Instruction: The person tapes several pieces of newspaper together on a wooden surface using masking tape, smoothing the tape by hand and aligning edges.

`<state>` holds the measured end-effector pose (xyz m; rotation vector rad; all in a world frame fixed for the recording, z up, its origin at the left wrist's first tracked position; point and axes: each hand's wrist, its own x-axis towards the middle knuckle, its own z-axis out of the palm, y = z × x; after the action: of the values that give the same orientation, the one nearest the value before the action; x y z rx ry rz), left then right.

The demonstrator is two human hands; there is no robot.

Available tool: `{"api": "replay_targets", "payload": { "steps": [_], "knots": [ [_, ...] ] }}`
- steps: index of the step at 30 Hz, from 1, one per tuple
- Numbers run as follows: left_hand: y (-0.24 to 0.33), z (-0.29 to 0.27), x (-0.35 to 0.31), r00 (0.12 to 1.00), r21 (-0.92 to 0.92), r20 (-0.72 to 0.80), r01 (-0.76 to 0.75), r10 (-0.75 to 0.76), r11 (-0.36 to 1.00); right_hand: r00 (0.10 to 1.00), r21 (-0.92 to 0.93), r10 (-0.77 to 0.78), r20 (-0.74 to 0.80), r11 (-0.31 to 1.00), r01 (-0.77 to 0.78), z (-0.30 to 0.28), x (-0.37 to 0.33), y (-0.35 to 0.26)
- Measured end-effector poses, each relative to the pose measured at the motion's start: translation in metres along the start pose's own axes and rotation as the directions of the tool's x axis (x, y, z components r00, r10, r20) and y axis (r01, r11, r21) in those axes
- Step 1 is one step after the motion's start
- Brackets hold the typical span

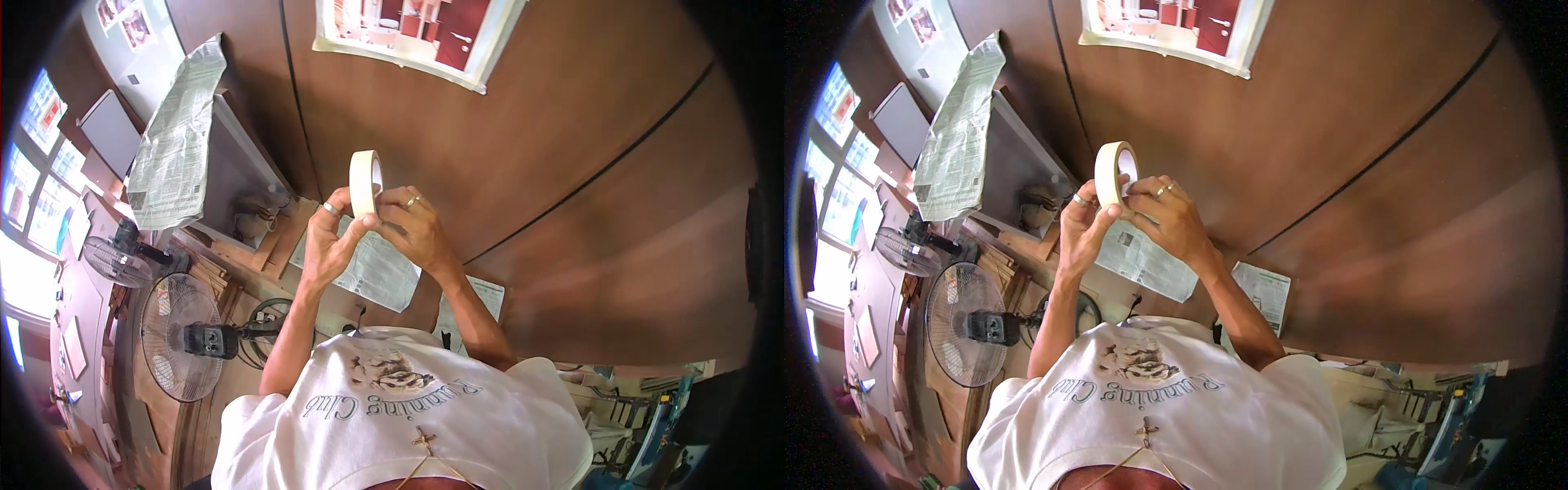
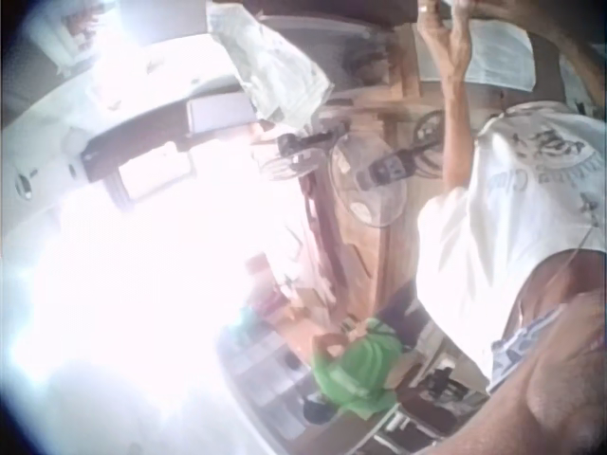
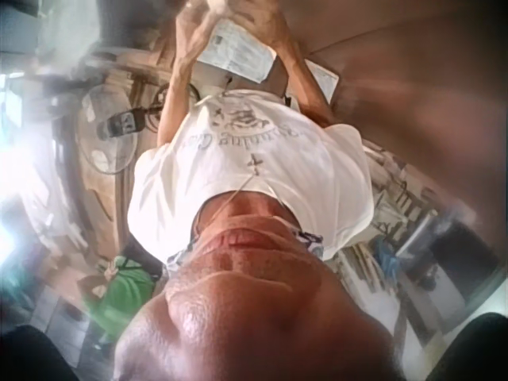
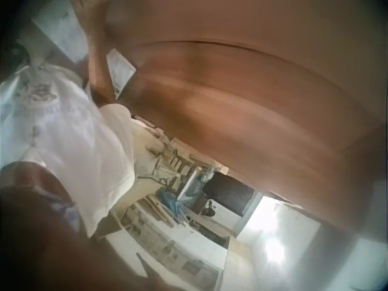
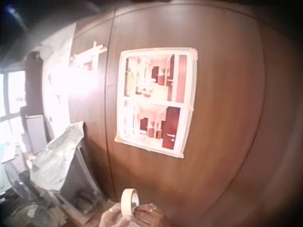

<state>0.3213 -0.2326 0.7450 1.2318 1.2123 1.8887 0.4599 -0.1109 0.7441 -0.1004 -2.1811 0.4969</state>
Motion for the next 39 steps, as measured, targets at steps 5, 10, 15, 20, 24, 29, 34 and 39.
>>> {"api": "replay_targets", "payload": {
  "steps": [5,10,15,20,24,29,34,39],
  "knots": [
    [-0.013,0.021,-0.003,0.991,0.117,0.056,-0.124,0.118,0.985,0.961,0.215,0.262,-0.093,0.947,-0.237,-0.035,-0.018,-0.003],
    [-0.02,0.032,-0.006,0.968,0.327,0.11,-0.25,0.226,0.911,0.927,0.417,0.37,-0.063,0.854,-0.312,-0.067,-0.019,-0.015],
    [-0.003,0.057,-0.015,0.999,0.308,-0.003,-0.039,0.042,0.951,0.943,0.397,0.319,-0.096,0.881,-0.258,-0.071,-0.021,-0.025],
    [-0.01,0.053,-0.024,0.99,0.406,-0.026,-0.119,0.142,0.906,0.915,0.508,0.39,-0.1,0.811,-0.29,-0.06,-0.017,-0.031],
    [-0.003,0.046,-0.028,0.94,0.584,0.159,-0.336,0.301,0.739,0.909,0.549,0.398,0.124,0.735,-0.396,-0.064,-0.02,-0.027],
    [0.01,0.035,-0.042,0.986,0.026,-0.049,-0.16,0.161,0.987,0.967,0.434,0.254,0.015,0.87,-0.235,-0.054,-0.027,-0.031],
    [0.016,0.042,-0.038,0.996,0.022,-0.077,-0.043,0.045,0.999,0.991,0.261,0.133,-0.01,0.957,-0.126,-0.045,-0.033,-0.031],
    [0.005,0.048,-0.04,0.993,0.016,-0.096,-0.072,0.073,0.997,0.98,0.252,0.191,-0.059,0.952,-0.171,-0.05,-0.03,-0.026]
  ]
}}
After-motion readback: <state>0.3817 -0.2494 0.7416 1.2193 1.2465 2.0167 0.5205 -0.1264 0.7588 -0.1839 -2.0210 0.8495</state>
